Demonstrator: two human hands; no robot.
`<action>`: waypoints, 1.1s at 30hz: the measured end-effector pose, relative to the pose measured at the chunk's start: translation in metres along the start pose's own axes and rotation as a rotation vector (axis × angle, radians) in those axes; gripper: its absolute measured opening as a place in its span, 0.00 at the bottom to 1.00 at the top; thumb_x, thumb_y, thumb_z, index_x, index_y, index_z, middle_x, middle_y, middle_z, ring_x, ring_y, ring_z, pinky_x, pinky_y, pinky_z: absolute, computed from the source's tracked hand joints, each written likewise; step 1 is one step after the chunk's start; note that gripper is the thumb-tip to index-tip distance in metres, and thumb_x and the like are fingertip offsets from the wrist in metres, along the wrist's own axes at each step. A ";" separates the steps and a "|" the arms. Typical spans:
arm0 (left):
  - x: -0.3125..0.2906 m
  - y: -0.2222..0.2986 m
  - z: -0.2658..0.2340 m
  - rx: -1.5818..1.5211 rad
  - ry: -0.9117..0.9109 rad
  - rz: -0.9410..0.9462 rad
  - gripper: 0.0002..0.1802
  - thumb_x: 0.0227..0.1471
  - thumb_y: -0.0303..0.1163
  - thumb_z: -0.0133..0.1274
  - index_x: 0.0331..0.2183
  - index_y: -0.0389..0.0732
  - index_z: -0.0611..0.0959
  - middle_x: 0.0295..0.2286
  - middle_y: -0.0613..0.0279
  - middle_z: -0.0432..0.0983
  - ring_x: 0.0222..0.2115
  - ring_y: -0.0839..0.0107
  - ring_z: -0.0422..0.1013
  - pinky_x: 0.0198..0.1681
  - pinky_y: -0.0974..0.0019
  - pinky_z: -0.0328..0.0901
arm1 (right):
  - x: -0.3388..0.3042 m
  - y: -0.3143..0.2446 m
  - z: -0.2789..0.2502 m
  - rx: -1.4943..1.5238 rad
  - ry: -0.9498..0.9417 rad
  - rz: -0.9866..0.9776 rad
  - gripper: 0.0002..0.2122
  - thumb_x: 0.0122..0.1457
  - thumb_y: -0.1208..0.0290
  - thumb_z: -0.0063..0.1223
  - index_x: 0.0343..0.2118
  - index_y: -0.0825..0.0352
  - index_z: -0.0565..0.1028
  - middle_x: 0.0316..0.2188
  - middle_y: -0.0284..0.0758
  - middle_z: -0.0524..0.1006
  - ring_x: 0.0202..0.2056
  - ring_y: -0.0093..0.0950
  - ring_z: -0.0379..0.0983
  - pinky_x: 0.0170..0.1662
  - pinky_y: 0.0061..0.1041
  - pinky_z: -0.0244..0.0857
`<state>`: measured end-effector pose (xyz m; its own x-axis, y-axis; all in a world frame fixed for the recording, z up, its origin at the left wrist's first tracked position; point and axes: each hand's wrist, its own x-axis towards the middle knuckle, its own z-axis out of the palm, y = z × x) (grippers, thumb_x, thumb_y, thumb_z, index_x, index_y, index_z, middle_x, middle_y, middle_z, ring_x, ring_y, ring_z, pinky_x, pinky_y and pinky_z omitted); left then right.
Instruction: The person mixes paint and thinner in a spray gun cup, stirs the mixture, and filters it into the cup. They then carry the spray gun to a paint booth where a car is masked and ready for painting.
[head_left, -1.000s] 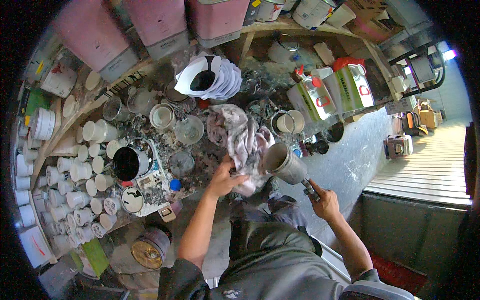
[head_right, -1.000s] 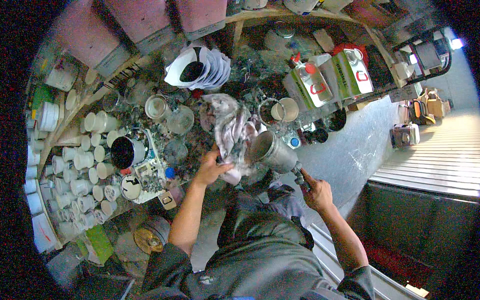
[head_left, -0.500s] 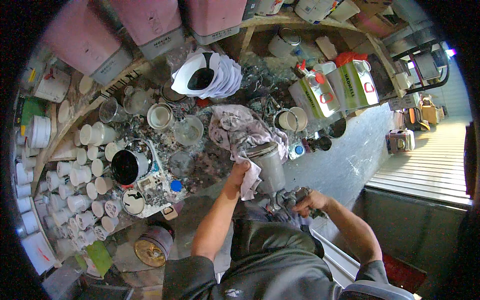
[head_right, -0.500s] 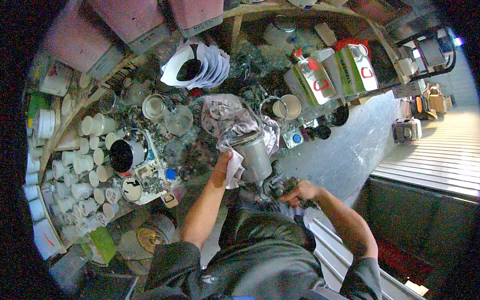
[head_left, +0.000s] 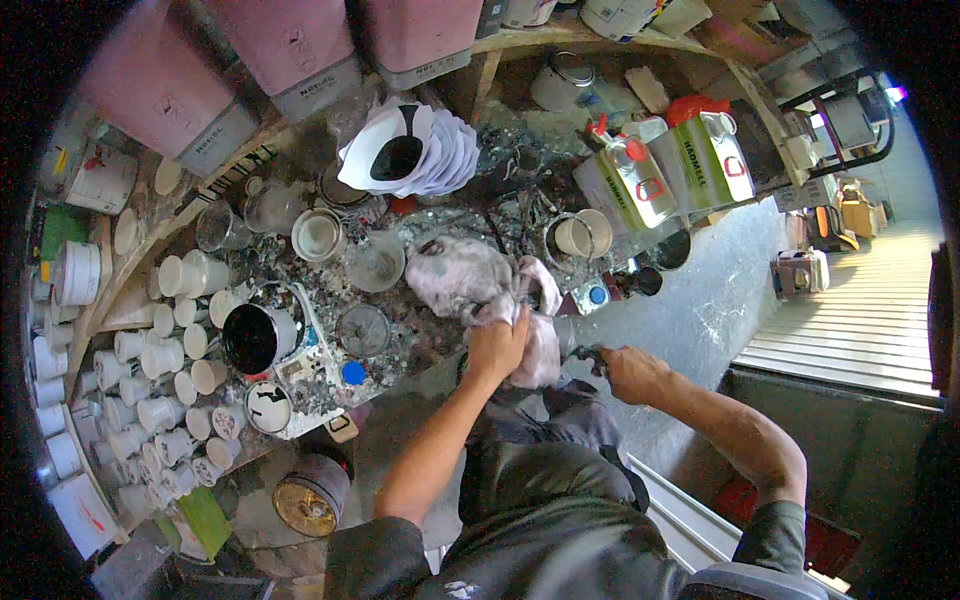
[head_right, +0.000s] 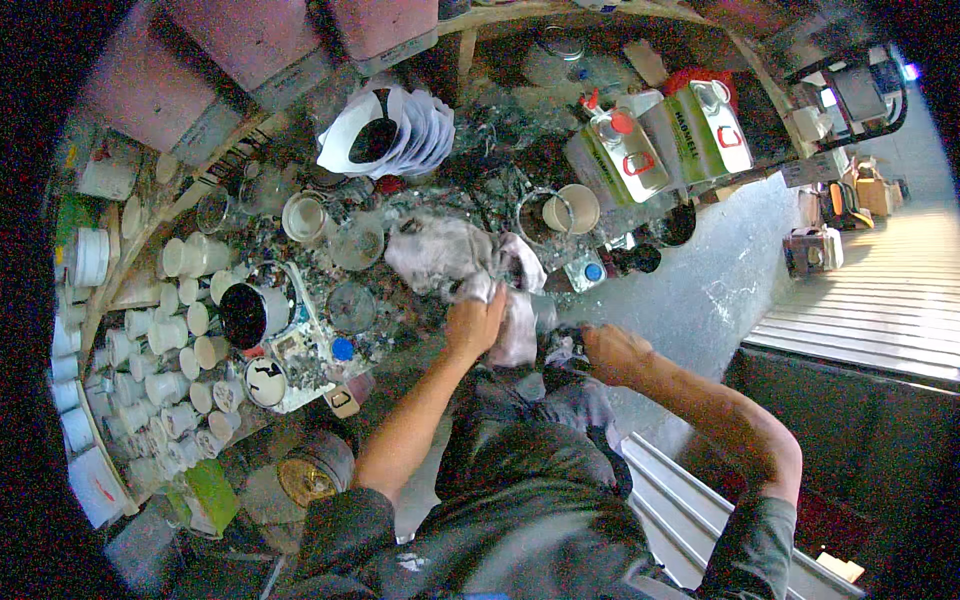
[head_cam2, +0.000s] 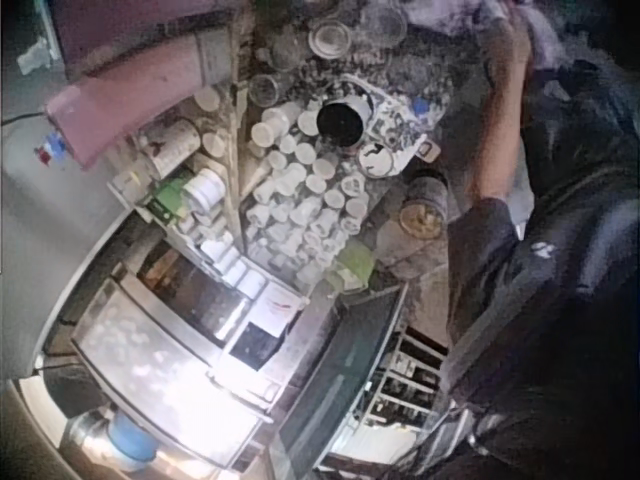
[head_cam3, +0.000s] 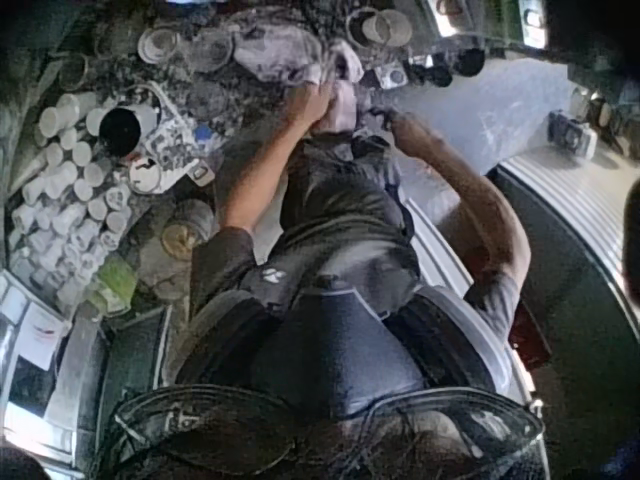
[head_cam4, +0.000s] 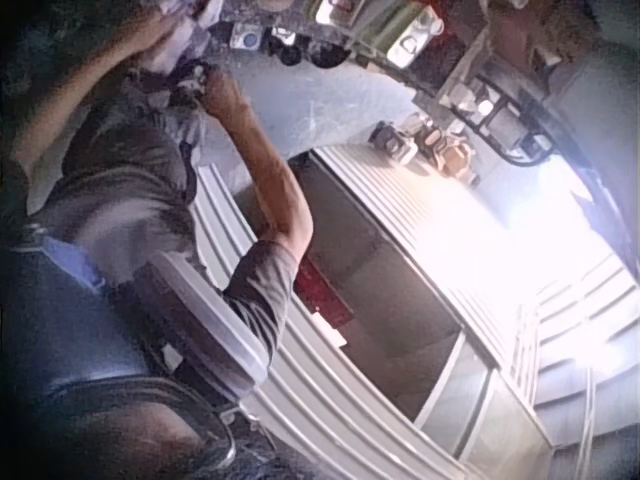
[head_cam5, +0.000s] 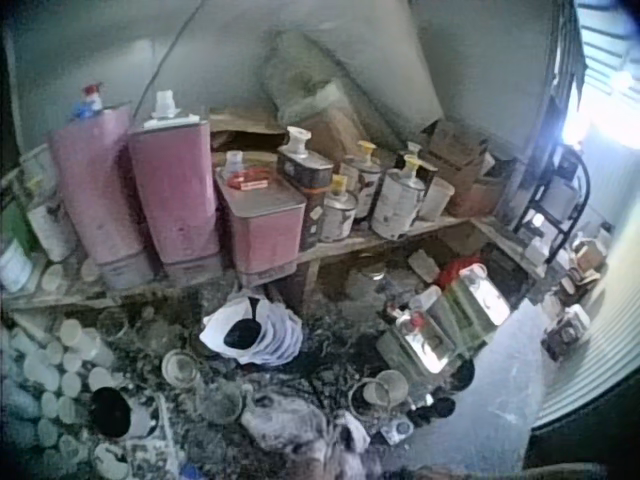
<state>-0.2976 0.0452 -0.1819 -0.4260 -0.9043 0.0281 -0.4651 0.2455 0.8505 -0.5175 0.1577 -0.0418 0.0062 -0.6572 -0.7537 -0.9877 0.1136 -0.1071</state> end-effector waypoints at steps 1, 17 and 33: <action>0.011 0.000 0.004 0.023 -0.109 -0.196 0.24 0.63 0.47 0.51 0.39 0.32 0.83 0.35 0.38 0.81 0.38 0.37 0.77 0.43 0.40 0.69 | 0.001 -0.002 -0.002 -0.080 0.036 -0.014 0.25 0.61 0.72 0.52 0.61 0.73 0.69 0.31 0.48 0.84 0.34 0.44 0.84 0.37 0.43 0.76; 0.019 -0.032 -0.087 -0.575 -0.860 -0.106 0.23 0.59 0.44 0.54 0.51 0.40 0.83 0.44 0.55 0.83 0.46 0.66 0.78 0.50 0.59 0.72 | -0.068 0.016 -0.051 -0.121 0.095 0.047 0.32 0.58 0.72 0.51 0.68 0.56 0.64 0.28 0.50 0.82 0.31 0.52 0.81 0.36 0.51 0.73; 0.033 -0.008 -0.031 -2.260 -0.258 -0.176 0.37 0.65 0.61 0.47 0.57 0.37 0.78 0.52 0.56 0.79 0.53 0.61 0.74 0.61 0.56 0.66 | -0.025 -0.027 0.037 0.467 0.367 0.086 0.34 0.56 0.75 0.59 0.68 0.57 0.66 0.35 0.58 0.80 0.38 0.60 0.78 0.42 0.50 0.72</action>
<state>-0.2834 0.0025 -0.1714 -0.6361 -0.7713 0.0233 0.7614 -0.6322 -0.1436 -0.4852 0.1986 -0.0444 -0.2068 -0.8362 -0.5080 -0.8089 0.4382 -0.3919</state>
